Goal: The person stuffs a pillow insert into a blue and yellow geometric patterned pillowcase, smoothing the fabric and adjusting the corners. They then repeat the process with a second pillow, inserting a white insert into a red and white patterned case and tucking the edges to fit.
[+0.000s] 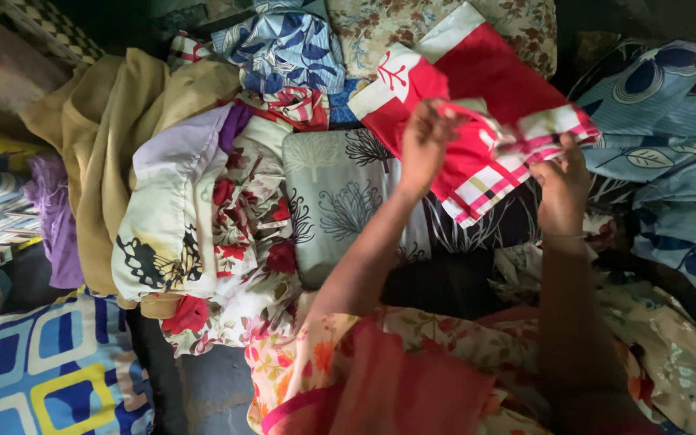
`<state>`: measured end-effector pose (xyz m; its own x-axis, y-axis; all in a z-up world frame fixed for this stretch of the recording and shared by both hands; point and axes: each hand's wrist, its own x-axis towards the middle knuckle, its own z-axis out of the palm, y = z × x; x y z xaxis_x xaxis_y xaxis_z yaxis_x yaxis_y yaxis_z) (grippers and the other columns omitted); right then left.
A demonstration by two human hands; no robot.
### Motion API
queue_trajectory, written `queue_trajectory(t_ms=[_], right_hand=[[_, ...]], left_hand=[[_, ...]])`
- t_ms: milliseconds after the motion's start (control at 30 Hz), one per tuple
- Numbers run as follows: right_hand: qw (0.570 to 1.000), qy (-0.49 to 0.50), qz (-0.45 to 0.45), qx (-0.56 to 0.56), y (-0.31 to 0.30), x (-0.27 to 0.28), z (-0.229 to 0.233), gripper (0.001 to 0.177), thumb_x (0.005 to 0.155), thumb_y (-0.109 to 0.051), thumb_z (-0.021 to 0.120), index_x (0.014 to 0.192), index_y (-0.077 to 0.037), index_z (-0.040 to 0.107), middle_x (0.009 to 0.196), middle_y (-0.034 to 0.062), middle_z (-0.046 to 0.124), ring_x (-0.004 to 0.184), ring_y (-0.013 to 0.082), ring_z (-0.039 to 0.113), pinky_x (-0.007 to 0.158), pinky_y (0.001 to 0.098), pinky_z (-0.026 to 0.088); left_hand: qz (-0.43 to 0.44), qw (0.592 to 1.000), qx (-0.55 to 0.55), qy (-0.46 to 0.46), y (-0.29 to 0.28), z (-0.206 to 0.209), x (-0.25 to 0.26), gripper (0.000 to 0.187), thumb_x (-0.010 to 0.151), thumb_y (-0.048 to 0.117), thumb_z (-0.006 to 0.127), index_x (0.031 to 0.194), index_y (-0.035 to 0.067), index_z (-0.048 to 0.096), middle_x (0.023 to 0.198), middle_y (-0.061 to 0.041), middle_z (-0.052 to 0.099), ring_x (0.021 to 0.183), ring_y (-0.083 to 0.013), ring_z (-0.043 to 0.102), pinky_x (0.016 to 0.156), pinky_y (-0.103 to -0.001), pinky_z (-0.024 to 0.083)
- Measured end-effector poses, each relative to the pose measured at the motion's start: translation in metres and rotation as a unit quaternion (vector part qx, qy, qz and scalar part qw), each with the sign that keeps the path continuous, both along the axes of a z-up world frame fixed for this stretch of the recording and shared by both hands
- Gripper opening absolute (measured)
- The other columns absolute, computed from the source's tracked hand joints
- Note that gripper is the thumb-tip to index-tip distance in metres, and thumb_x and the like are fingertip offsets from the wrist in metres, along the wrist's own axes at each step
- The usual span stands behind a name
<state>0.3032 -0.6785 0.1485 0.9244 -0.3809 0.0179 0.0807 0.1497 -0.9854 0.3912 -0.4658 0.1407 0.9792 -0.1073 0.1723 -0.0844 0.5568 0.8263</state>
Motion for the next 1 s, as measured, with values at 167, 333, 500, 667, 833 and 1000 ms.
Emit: queue_trajectory(t_ms=[167,333,500,667,833,1000], right_hand=[[0.949,-0.121,-0.105,-0.273,0.018,0.001,0.009,0.080,0.085,0.000,0.083,0.151,-0.003,0.038,0.122,0.0103,0.058,0.112,0.0227,0.058,0.098,0.0416,0.054],[0.803,-0.214,-0.208,-0.516,-0.005,0.005,-0.020,0.048,0.094,0.008,0.090,0.126,-0.008,0.058,0.109,0.0107,0.068,0.098,0.0239,0.067,0.091,0.0394,0.056],[0.854,-0.127,-0.234,-0.446,-0.035,0.001,-0.036,0.047,0.089,0.001,0.080,0.132,0.002,0.061,0.094,0.0131,0.065,0.080,0.0284,0.064,0.078,0.0423,0.054],[0.791,-0.187,-0.225,-0.537,-0.068,0.009,-0.046,0.023,0.089,0.002,0.072,0.112,0.006,0.070,0.105,0.0179,0.072,0.096,0.0332,0.071,0.091,0.0439,0.059],[0.792,-0.119,-0.250,-0.545,-0.107,0.009,-0.069,0.020,0.086,0.003,0.069,0.105,0.005,0.074,0.108,0.0168,0.072,0.092,0.0297,0.071,0.081,0.0400,0.057],[0.829,-0.127,-0.286,-0.464,-0.158,0.020,-0.070,0.021,0.098,0.000,0.061,0.110,-0.007,0.076,0.109,0.0047,0.075,0.096,0.0184,0.074,0.083,0.0337,0.060]], left_hand=[[-0.017,0.994,-0.090,-0.052,0.047,0.064,-0.018,0.021,0.112,-0.008,0.049,0.127,0.000,0.062,0.095,0.001,0.059,0.081,-0.0049,0.049,0.078,-0.020,0.040],[-0.087,0.990,-0.111,0.016,0.083,0.113,-0.060,0.029,0.105,-0.006,0.050,0.129,0.005,0.062,0.099,0.000,0.064,0.072,-0.0045,0.048,0.061,-0.019,0.034],[-0.016,0.980,-0.192,0.040,0.126,0.159,-0.067,0.025,0.100,0.000,0.050,0.123,0.004,0.059,0.105,-0.006,0.069,0.093,-0.0141,0.068,0.087,-0.029,0.056],[0.049,0.978,-0.200,-0.045,0.160,0.177,-0.073,0.016,0.109,0.006,0.057,0.125,0.001,0.060,0.110,-0.008,0.070,0.099,-0.0160,0.067,0.092,-0.031,0.055],[0.151,0.974,-0.148,-0.085,0.192,0.183,-0.091,0.013,0.108,0.003,0.058,0.121,0.003,0.060,0.111,-0.009,0.070,0.097,-0.0143,0.065,0.088,-0.028,0.053],[0.377,0.889,0.215,-0.148,0.223,0.179,-0.116,0.013,0.099,-0.006,0.058,0.109,-0.001,0.064,0.120,-0.003,0.059,0.098,-0.0083,0.057,0.084,-0.022,0.048]])
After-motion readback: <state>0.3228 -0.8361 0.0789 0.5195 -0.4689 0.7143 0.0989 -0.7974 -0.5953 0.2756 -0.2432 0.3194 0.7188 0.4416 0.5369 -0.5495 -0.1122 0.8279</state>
